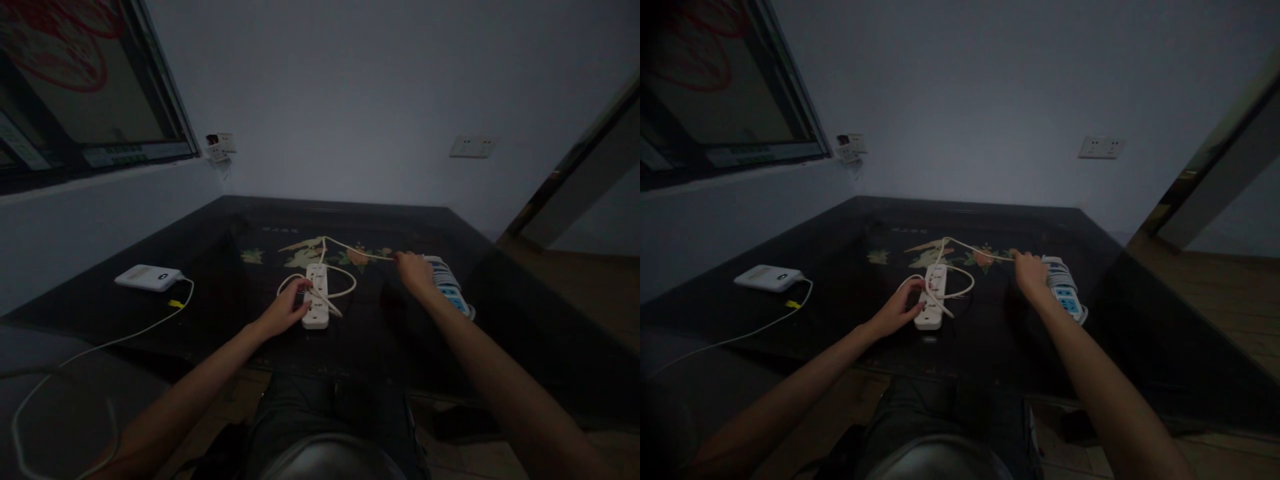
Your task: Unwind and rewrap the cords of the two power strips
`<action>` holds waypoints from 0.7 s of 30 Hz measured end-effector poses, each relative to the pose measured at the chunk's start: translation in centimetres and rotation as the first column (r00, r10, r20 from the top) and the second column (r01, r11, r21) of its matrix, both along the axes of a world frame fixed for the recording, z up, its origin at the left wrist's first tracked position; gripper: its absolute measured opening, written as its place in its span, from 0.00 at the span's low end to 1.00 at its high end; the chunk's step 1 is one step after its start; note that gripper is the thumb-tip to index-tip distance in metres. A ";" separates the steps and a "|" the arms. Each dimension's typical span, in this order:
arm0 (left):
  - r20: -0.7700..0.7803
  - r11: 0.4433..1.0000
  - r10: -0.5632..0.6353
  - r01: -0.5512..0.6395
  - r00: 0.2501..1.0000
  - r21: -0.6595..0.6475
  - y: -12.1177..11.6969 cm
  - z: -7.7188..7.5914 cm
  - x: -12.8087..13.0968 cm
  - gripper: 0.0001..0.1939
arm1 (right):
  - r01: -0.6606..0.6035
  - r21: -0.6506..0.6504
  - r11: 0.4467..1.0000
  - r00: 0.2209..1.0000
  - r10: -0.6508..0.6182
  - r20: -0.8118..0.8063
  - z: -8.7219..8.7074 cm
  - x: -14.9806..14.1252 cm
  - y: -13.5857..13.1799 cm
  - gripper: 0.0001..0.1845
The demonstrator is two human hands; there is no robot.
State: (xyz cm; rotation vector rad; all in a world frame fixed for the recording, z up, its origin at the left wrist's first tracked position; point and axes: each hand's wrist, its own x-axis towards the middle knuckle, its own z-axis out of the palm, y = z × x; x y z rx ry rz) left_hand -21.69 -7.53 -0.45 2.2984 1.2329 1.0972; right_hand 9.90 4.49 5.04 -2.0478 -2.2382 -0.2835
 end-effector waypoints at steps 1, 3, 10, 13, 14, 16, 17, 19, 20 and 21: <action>0.015 0.999 0.009 -0.010 1.000 0.039 0.0 0.0 0.0 0.23 | -0.011 0.017 1.000 0.999 0.010 0.032 -0.1 0.0 -0.2 0.20; -0.028 0.994 0.009 -0.006 1.000 0.106 0.0 0.2 0.0 0.26 | -0.041 0.032 0.999 0.996 0.038 0.076 -0.3 -0.4 -0.6 0.20; -0.218 0.999 0.047 -0.043 0.975 0.023 -0.4 1.1 0.3 0.28 | -0.107 0.010 0.994 0.991 0.107 -0.085 -0.4 -1.1 -0.7 0.17; -0.216 0.997 0.079 -0.080 0.973 0.006 -0.2 0.7 0.4 0.24 | -0.159 -0.093 0.983 0.948 0.126 -0.291 -0.5 -0.4 -0.3 0.13; -0.230 0.995 0.096 -0.095 0.969 0.017 -0.1 0.6 0.4 0.23 | -0.202 -0.154 0.967 0.918 0.132 -0.373 -0.6 -0.1 -0.2 0.14; -0.264 0.988 0.154 -0.143 0.952 0.061 0.0 0.3 0.4 0.23 | -0.314 -0.288 0.904 0.835 0.119 -0.538 -0.7 0.5 -0.4 0.20; -0.279 0.982 0.187 -0.170 0.942 0.086 0.1 0.2 0.3 0.23 | -0.368 -0.341 0.865 0.790 0.098 -0.605 -0.8 0.7 -0.6 0.22; -0.300 0.972 0.228 -0.202 0.926 0.116 0.2 0.0 0.3 0.23 | -0.449 -0.382 0.808 0.710 0.064 -0.701 -1.1 0.8 -1.2 0.23; -0.304 0.972 0.232 -0.205 0.924 0.117 0.2 -0.1 0.3 0.23 | -0.476 -0.378 0.794 0.681 0.060 -0.730 -1.2 0.8 -1.4 0.23; -0.305 0.973 0.228 -0.203 0.925 0.113 0.2 -0.1 0.2 0.23 | -0.494 -0.368 0.787 0.658 0.062 -0.750 -1.3 0.6 -1.7 0.23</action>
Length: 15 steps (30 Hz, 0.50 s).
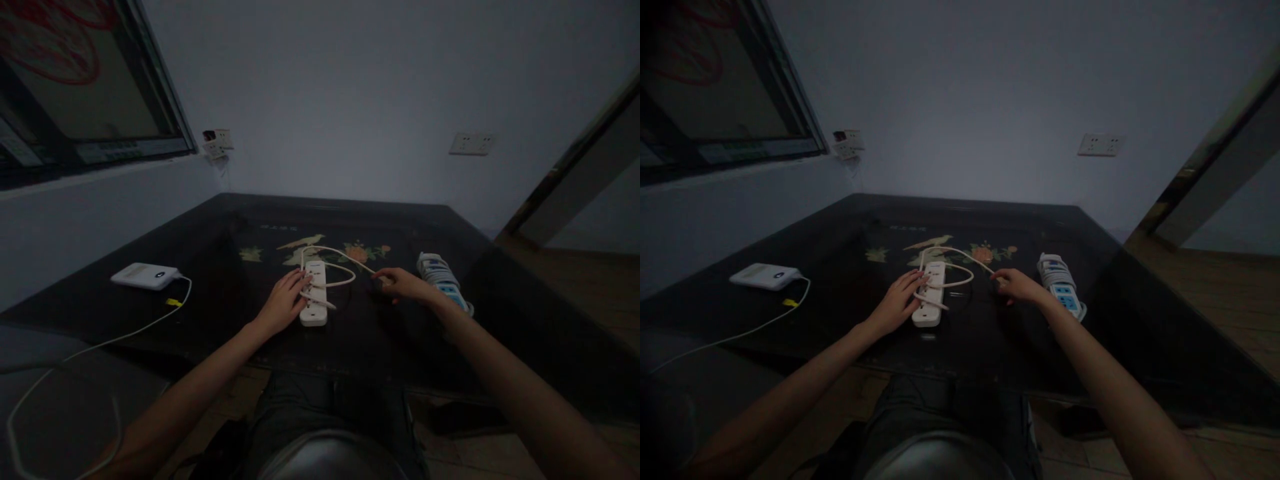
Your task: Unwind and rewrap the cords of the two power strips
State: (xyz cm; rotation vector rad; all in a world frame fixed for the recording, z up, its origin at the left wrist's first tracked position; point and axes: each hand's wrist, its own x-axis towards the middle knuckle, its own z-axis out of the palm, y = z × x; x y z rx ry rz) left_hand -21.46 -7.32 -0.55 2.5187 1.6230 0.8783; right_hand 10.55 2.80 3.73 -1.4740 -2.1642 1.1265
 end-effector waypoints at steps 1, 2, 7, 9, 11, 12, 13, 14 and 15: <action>0.003 1.000 -0.003 0.003 1.000 -0.008 0.0 0.0 0.0 0.22 | -0.007 0.002 1.000 1.000 0.007 -0.023 -0.1 -0.2 -0.2 0.22; 0.006 1.000 -0.004 0.004 1.000 -0.018 0.0 0.0 -0.1 0.22 | -0.013 0.007 1.000 0.999 0.013 -0.041 -0.2 -0.5 -0.4 0.22; -0.010 0.996 0.044 -0.044 0.999 -0.082 0.0 0.2 -0.1 0.21 | -0.010 0.060 0.998 0.991 0.018 -0.133 -0.3 -2.2 -1.2 0.21; -0.023 0.993 0.056 -0.058 0.998 -0.103 -0.1 0.4 -0.1 0.22 | -0.010 0.054 0.998 0.984 0.020 -0.180 -0.2 -2.8 -1.6 0.20; -0.035 0.990 0.062 -0.066 0.997 -0.125 -0.1 0.5 -0.1 0.22 | -0.017 0.027 0.999 0.973 0.022 -0.231 -0.1 -3.3 -2.0 0.18; -0.040 0.988 0.062 -0.067 0.997 -0.136 0.0 0.5 -0.1 0.22 | -0.018 0.007 1.000 0.966 0.020 -0.259 -0.1 -3.6 -2.2 0.18; -0.045 0.987 0.057 -0.063 0.997 -0.146 0.0 0.5 -0.1 0.23 | -0.017 -0.016 1.000 0.958 0.012 -0.286 -0.1 -3.8 -2.4 0.17; -0.047 0.987 0.046 -0.053 0.998 -0.154 0.1 0.5 -0.2 0.23 | -0.013 -0.040 0.999 0.951 0.000 -0.310 -0.2 -4.0 -2.5 0.16; -0.046 0.986 0.035 -0.042 0.998 -0.160 0.2 0.5 -0.3 0.23 | -0.004 -0.064 0.998 0.943 -0.017 -0.332 -0.2 -4.2 -2.7 0.15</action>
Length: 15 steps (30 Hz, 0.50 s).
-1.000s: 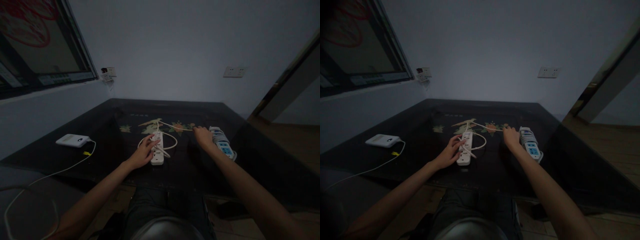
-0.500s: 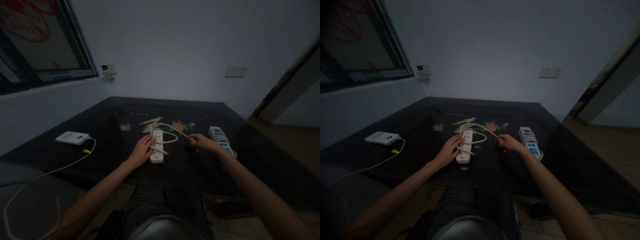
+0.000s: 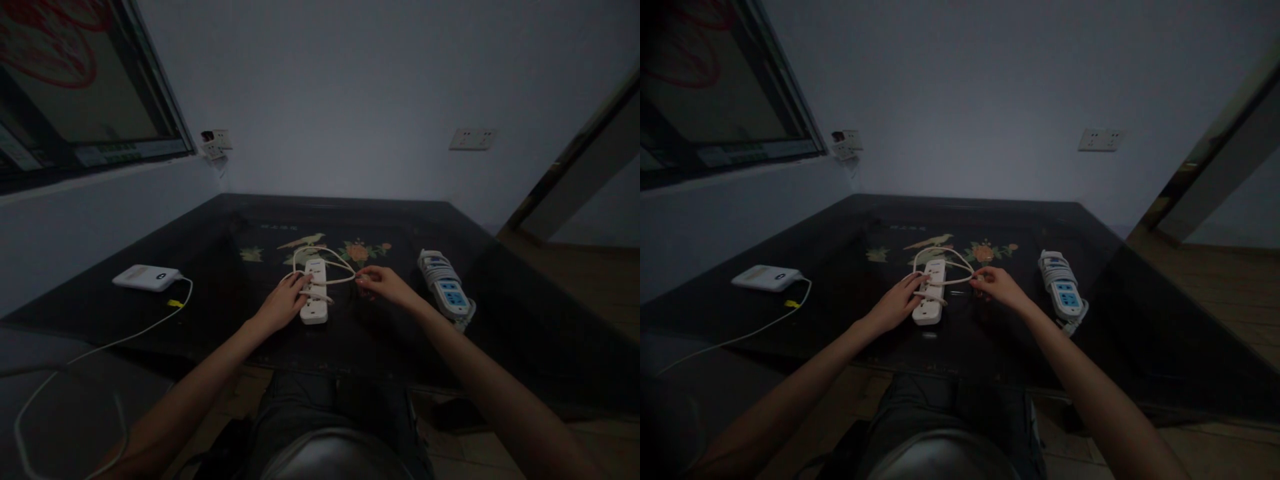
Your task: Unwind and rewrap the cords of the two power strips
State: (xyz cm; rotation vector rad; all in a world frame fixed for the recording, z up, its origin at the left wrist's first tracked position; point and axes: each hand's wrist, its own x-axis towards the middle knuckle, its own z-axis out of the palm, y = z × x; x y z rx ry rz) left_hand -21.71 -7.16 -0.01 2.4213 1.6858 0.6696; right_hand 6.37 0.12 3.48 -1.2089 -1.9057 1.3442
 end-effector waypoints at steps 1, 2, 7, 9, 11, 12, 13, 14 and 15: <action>0.005 1.000 -0.010 0.010 1.000 -0.004 0.1 0.0 -0.1 0.23 | 0.012 -0.023 1.000 1.000 -0.012 -0.020 -0.1 -0.1 -0.1 0.15; 0.013 1.000 -0.017 0.017 1.000 -0.007 0.1 -0.1 -0.1 0.24 | 0.022 -0.046 0.999 0.999 -0.024 -0.036 -0.3 -0.1 -0.2 0.15; 0.061 1.000 -0.010 0.012 0.998 -0.027 0.1 -0.3 -0.1 0.23 | -0.112 -0.146 0.983 0.985 0.091 -0.144 -1.3 0.4 -0.3 0.28; 0.070 0.999 0.006 -0.004 0.998 -0.036 0.1 -0.5 -0.1 0.23 | -0.181 -0.125 0.975 0.973 0.159 -0.168 -1.6 0.6 -0.5 0.32; 0.074 0.999 0.015 -0.012 0.997 -0.033 0.1 -0.6 0.0 0.23 | -0.172 -0.069 0.983 0.976 0.161 -0.144 -2.0 0.6 -1.0 0.32; 0.077 1.000 0.014 -0.012 0.997 -0.026 0.1 -0.7 -0.1 0.23 | -0.145 -0.033 0.989 0.983 0.141 -0.121 -2.1 0.5 -1.3 0.31; 0.080 1.000 0.011 -0.010 0.997 -0.016 0.1 -0.8 -0.1 0.23 | -0.117 0.004 0.993 0.989 0.117 -0.095 -2.3 0.4 -1.7 0.30; 0.083 1.000 0.006 -0.005 0.997 -0.009 0.2 -0.9 -0.1 0.23 | -0.094 0.037 0.995 0.993 0.097 -0.068 -2.4 0.2 -2.2 0.29; 0.086 1.000 0.001 0.000 0.996 -0.004 0.2 -0.9 -0.1 0.23 | -0.080 0.066 0.995 0.996 0.083 -0.044 -2.5 0.2 -2.7 0.28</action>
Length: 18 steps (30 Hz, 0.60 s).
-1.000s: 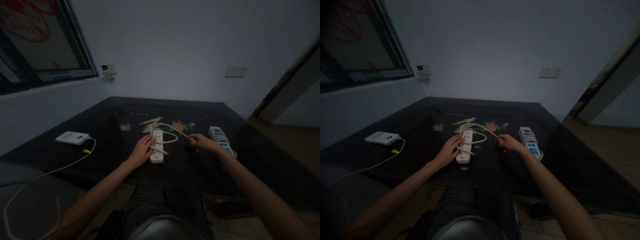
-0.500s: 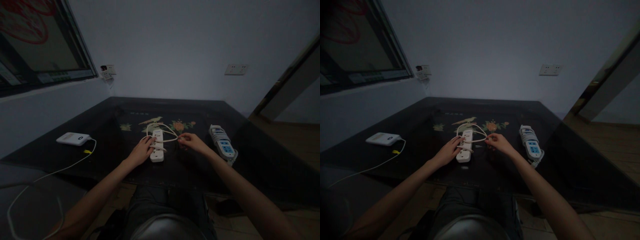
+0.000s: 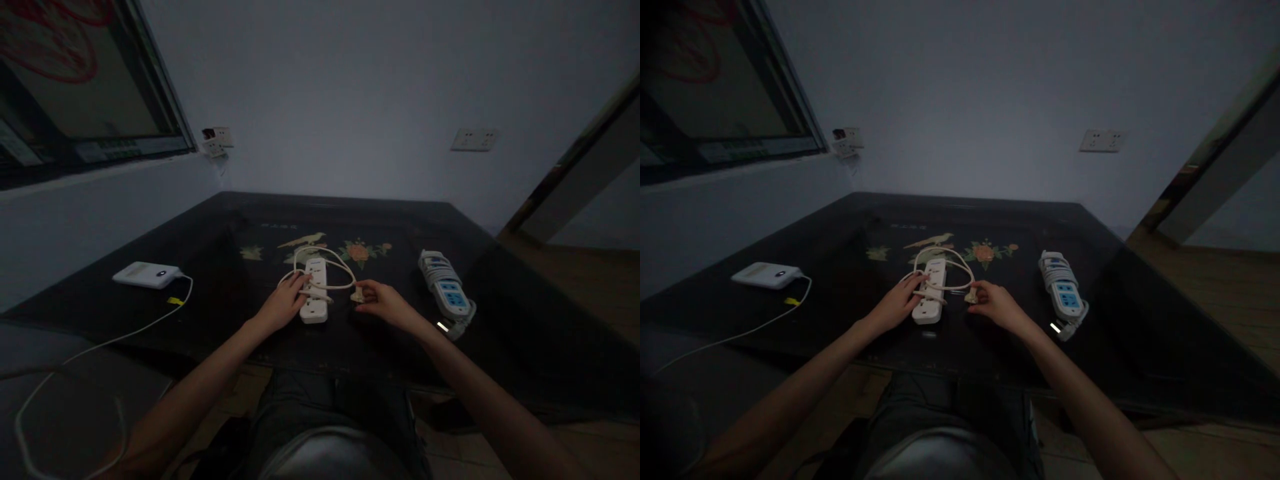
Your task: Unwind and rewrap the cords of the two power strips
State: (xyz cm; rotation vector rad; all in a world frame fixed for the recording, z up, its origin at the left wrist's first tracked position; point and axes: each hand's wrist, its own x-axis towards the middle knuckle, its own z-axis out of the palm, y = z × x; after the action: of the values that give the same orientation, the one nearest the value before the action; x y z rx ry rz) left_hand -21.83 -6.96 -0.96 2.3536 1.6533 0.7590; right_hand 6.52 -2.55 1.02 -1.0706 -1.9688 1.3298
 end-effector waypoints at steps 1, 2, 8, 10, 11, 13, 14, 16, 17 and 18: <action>0.004 1.000 -0.004 0.003 1.000 0.003 0.0 0.0 0.0 0.23 | 0.010 0.030 1.000 1.000 -0.011 0.025 0.0 -0.1 -0.5 0.27; 0.009 1.000 -0.006 0.006 1.000 0.003 0.0 0.0 0.0 0.24 | 0.018 0.065 0.998 0.998 -0.022 0.061 0.1 -0.1 -1.0 0.26; 0.023 1.000 0.010 -0.009 1.000 -0.030 -0.3 0.7 0.4 0.24 | -0.019 0.386 0.922 0.891 -0.159 0.424 1.1 -1.5 -2.5 0.24; 0.027 1.000 0.015 -0.014 1.000 -0.027 -0.3 0.8 0.5 0.23 | -0.015 0.441 0.897 0.869 -0.206 0.450 1.1 -2.7 -2.4 0.22; 0.033 1.000 0.013 -0.012 0.999 -0.022 -0.3 0.7 0.5 0.22 | 0.012 0.462 0.887 0.862 -0.243 0.444 0.9 -3.4 -2.3 0.22; 0.052 1.000 0.003 -0.003 0.999 -0.007 -0.2 0.6 0.5 0.22 | 0.099 0.484 0.870 0.860 -0.319 0.398 0.4 -4.6 -1.9 0.20; 0.061 1.000 -0.003 0.003 0.998 -0.001 -0.1 0.5 0.4 0.21 | 0.148 0.480 0.865 0.869 -0.345 0.355 0.0 -5.1 -1.7 0.18; 0.076 1.000 -0.008 0.008 0.997 0.003 0.0 0.3 0.4 0.21 | 0.218 0.436 0.873 0.914 -0.339 0.222 -0.5 -5.7 -1.3 0.14; 0.078 1.000 -0.008 0.007 0.997 0.001 0.0 0.2 0.4 0.21 | 0.237 0.401 0.885 0.939 -0.314 0.138 -0.6 -5.7 -1.1 0.12; 0.077 1.000 -0.005 0.006 0.997 -0.002 -0.1 0.2 0.4 0.21 | 0.241 0.364 0.900 0.958 -0.280 0.057 -0.6 -5.5 -0.9 0.10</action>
State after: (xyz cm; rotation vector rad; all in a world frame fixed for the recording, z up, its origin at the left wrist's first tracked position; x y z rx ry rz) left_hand -21.47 -7.02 -0.77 2.2959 1.6149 0.8357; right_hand 0.98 -3.43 0.46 -1.1944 -1.9602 0.7525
